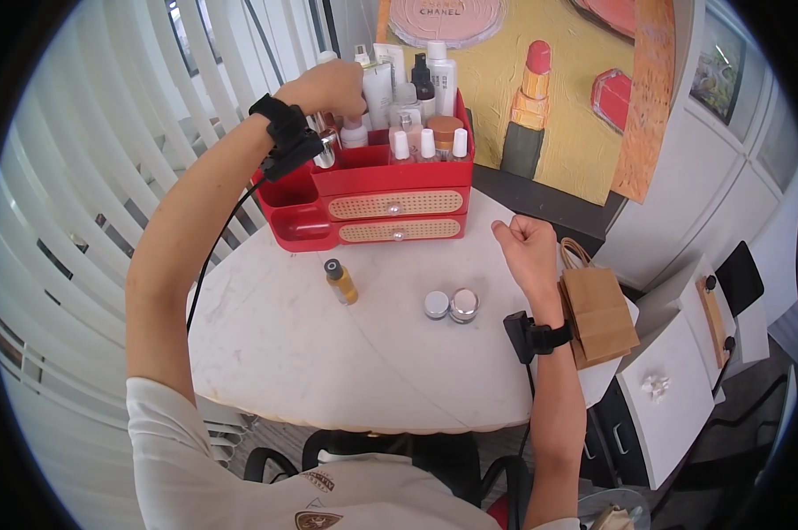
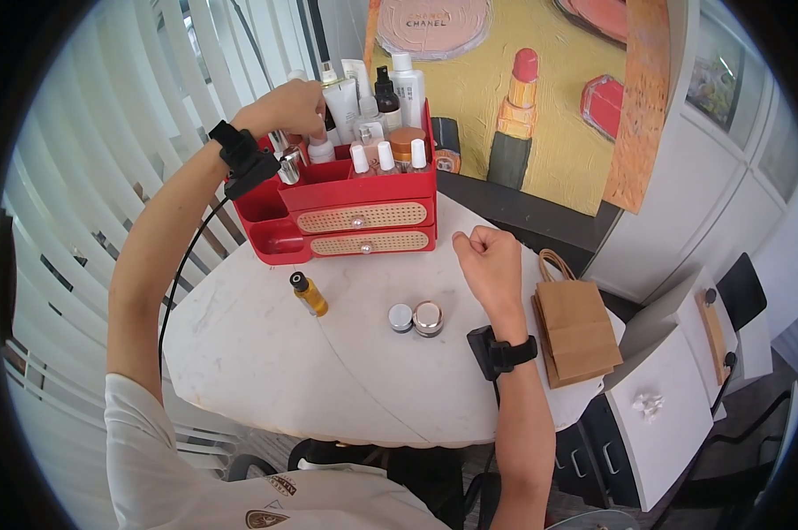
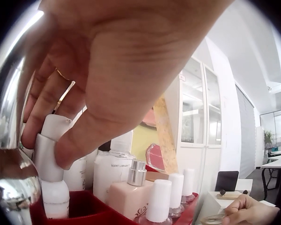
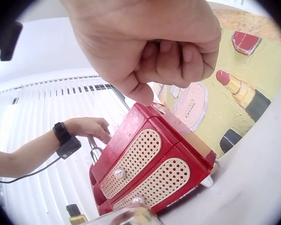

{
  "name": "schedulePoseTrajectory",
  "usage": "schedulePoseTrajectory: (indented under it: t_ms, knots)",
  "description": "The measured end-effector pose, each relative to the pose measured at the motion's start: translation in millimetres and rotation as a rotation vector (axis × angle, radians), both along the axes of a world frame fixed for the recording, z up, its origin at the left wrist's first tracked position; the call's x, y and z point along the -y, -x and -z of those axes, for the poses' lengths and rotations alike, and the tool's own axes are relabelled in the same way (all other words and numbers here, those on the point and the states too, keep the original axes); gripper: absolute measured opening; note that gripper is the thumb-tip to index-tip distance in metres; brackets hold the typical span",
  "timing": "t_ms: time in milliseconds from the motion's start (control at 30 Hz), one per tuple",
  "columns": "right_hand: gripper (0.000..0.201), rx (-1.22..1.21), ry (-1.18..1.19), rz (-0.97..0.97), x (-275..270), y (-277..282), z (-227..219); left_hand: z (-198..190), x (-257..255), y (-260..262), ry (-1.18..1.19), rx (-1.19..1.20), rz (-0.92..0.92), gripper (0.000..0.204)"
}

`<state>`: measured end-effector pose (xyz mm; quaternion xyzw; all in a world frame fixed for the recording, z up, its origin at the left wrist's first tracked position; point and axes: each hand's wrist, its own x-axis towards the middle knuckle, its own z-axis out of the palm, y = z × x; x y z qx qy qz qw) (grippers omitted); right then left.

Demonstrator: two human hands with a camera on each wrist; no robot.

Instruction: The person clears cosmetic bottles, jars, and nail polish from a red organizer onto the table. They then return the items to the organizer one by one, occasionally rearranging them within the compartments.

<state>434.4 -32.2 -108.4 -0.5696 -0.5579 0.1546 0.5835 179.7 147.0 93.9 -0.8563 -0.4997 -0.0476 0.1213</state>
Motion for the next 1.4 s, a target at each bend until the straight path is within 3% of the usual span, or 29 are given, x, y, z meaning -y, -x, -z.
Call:
schedulePoseTrajectory:
  t_ms: [267, 367, 433, 467, 533, 600, 633, 667, 733, 833, 900, 1033, 1133, 1167, 1267, 1333, 1400]
  knots:
    - [0.046, -0.008, 0.007, -0.001, -0.2, -0.2, -0.5, -8.4, 19.3, 5.5, 0.092, -0.005, -0.018, 0.045]
    - [0.046, -0.004, -0.002, -0.010, -0.4, -0.6, -0.1, -12.9, 32.2, 18.6, -0.087, 0.029, 0.069, 0.040]
    - [0.045, 0.010, -0.018, 0.006, -0.5, -0.4, 0.0, -12.0, 45.5, 28.7, -0.451, 0.251, 0.412, 0.031]
    - [0.045, 0.005, -0.015, 0.008, -0.4, -0.5, 0.2, -12.9, 66.1, 28.6, -0.446, 0.247, 0.415, 0.031]
    - [0.045, -0.009, 0.001, 0.006, -0.1, -0.8, -0.4, -8.3, 119.3, 29.5, -0.294, 0.264, 0.365, 0.021]
    - [0.045, -0.011, -0.009, 0.008, 0.8, 0.1, -1.6, 14.5, 147.4, 39.1, -0.066, 0.216, 0.434, 0.013]
    - [0.045, -0.005, -0.022, 0.010, 1.5, 0.4, -1.9, 38.5, 144.3, 51.5, 0.028, 0.178, 0.495, 0.016]
    - [0.045, -0.009, -0.024, 0.010, 2.1, 0.5, -2.0, 57.3, 154.1, 55.1, 0.141, 0.062, 0.421, 0.024]
    - [0.045, 0.018, -0.014, 0.023, 2.4, 0.8, -4.6, 118.0, 155.0, 78.2, 0.131, -0.028, 0.411, 0.036]
    - [0.045, 0.008, 0.003, 0.012, 4.7, 2.2, -6.2, 136.9, 165.1, 73.9, 0.323, 0.035, 0.279, 0.030]
    - [0.046, 0.009, -0.010, 0.002, 2.9, 1.6, -2.3, 139.2, 161.3, 77.0, 0.316, 0.091, 0.336, 0.029]
    - [0.046, 0.013, -0.028, 0.008, 0.1, 0.1, -0.2, 123.0, 164.6, 73.4, 0.365, 0.132, 0.404, 0.028]
    - [0.046, -0.006, -0.013, -0.004, 3.1, 0.6, -4.5, 80.5, 167.4, 64.0, 0.326, 0.155, 0.382, 0.030]
    - [0.046, -0.012, -0.012, 0.005, 3.1, 0.5, -3.4, 63.8, 163.7, 65.3, 0.170, 0.180, 0.482, 0.033]
    - [0.045, -0.009, -0.040, -0.024, 2.6, 1.2, -1.5, 6.1, 161.4, 52.0, 0.060, 0.338, 0.395, 0.036]
    - [0.045, -0.002, -0.035, -0.003, 2.4, 2.7, -2.4, -9.2, 132.4, 46.7, -0.121, 0.309, 0.461, 0.033]
    - [0.045, -0.006, -0.024, -0.009, 2.2, 2.2, -2.8, -8.5, 104.4, 37.3, -0.269, 0.233, 0.413, 0.030]
